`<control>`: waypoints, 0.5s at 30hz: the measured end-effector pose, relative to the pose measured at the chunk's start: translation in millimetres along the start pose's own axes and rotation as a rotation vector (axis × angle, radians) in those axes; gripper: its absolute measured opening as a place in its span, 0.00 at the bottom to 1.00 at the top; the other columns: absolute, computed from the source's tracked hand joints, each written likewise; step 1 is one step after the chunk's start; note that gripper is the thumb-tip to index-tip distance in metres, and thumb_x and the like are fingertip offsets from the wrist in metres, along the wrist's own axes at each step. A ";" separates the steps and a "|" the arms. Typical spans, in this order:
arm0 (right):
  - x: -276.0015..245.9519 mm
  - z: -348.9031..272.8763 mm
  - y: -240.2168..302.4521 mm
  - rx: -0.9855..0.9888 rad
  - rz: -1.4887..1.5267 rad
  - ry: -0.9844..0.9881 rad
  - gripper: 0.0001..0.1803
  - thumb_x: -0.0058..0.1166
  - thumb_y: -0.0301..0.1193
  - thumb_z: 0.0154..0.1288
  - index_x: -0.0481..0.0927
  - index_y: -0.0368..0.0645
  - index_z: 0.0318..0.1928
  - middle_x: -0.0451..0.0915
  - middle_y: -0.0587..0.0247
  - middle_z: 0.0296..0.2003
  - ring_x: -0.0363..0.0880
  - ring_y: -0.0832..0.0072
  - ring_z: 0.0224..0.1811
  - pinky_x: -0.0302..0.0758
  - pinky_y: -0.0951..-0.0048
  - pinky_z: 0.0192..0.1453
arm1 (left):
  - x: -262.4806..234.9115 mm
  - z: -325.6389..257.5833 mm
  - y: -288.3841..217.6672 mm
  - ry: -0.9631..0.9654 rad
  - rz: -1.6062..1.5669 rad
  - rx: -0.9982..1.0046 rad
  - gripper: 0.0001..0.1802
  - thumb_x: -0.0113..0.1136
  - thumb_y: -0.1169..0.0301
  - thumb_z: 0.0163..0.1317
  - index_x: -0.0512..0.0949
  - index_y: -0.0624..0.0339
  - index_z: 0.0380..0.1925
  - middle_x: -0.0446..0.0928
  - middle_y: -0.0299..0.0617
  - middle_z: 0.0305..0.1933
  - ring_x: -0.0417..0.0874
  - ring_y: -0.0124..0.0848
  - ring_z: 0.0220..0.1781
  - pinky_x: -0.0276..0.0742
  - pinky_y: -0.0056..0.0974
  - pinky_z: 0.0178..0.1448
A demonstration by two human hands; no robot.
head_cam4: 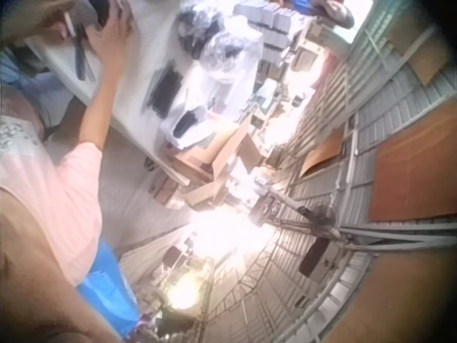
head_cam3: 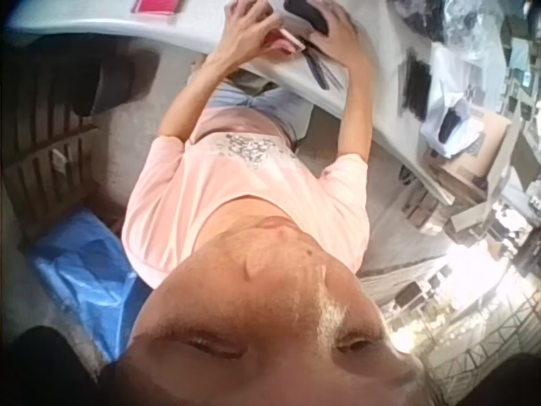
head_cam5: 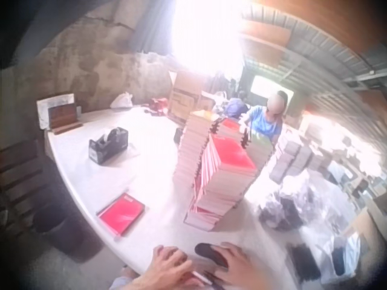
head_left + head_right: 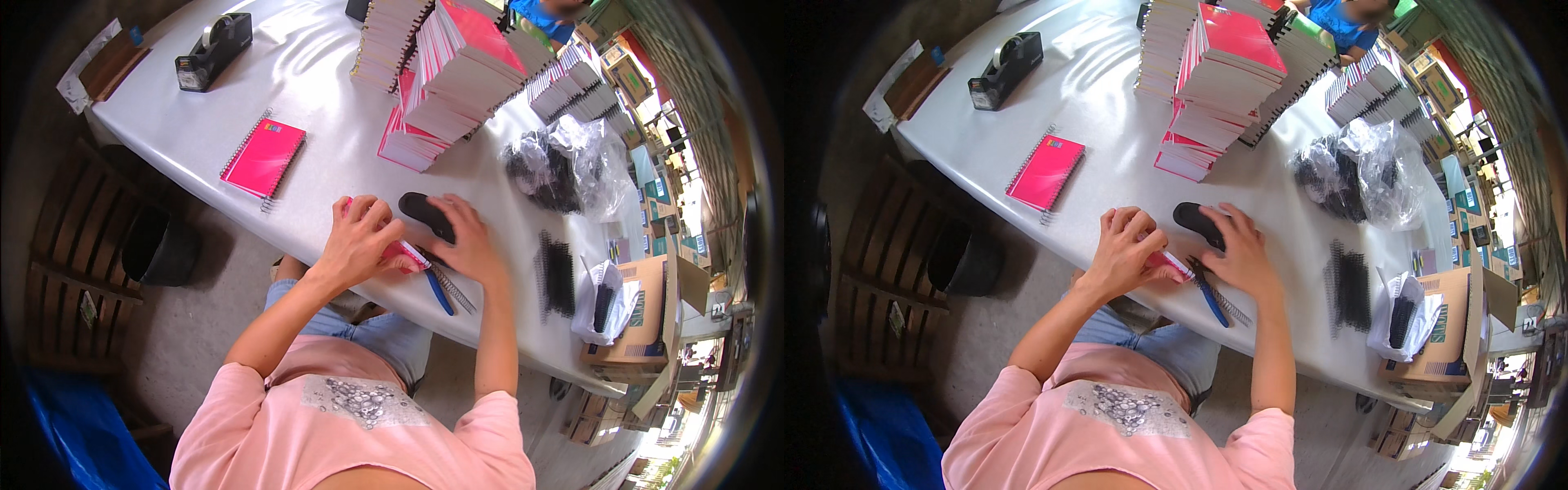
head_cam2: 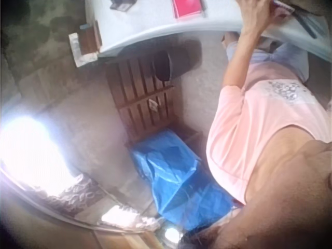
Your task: The person uses pliers to cut and crimp the ends of metal spiral coils on small pink notebooks, then places the finished notebooks onto a stack.
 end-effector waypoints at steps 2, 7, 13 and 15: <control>13.7 4.1 -10.4 -0.046 -0.178 0.006 0.24 0.51 0.19 0.51 0.77 0.47 0.51 0.79 0.56 0.43 0.75 0.62 0.49 0.71 0.60 0.53 | 0.6 0.4 -0.8 0.011 -0.013 0.016 0.26 0.62 0.40 0.44 0.73 0.48 0.29 0.68 0.37 0.40 0.67 0.40 0.53 0.57 0.62 0.53; 4.1 -6.2 -39.3 0.232 1.254 -0.026 0.15 0.54 0.18 0.49 0.81 0.42 0.39 0.79 0.49 0.38 0.78 0.57 0.42 0.74 0.51 0.52 | -2.5 0.8 -4.9 0.046 -0.055 -0.008 0.28 0.63 0.39 0.43 0.73 0.51 0.28 0.67 0.41 0.41 0.65 0.44 0.55 0.54 0.68 0.55; 8.6 -23.2 -20.9 0.178 0.821 0.181 0.16 0.49 0.11 0.47 0.84 0.37 0.34 0.84 0.55 0.34 0.83 0.69 0.38 0.77 0.71 0.48 | -0.4 2.8 -3.1 -0.004 -0.072 0.031 0.29 0.63 0.38 0.42 0.73 0.52 0.26 0.68 0.41 0.44 0.65 0.44 0.56 0.55 0.67 0.54; -1.0 -24.9 -20.8 0.158 0.977 0.068 0.16 0.51 0.10 0.46 0.85 0.38 0.34 0.85 0.59 0.33 0.83 0.72 0.38 0.77 0.75 0.47 | 1.8 3.4 -3.8 0.010 -0.091 0.030 0.29 0.63 0.39 0.42 0.72 0.52 0.26 0.68 0.41 0.44 0.65 0.45 0.57 0.56 0.64 0.55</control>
Point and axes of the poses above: each hand's wrist, its own z-axis towards the middle knuckle, its own x-axis out of the palm, y = z × x, the point moved 5 cm from there along z, towards the middle knuckle
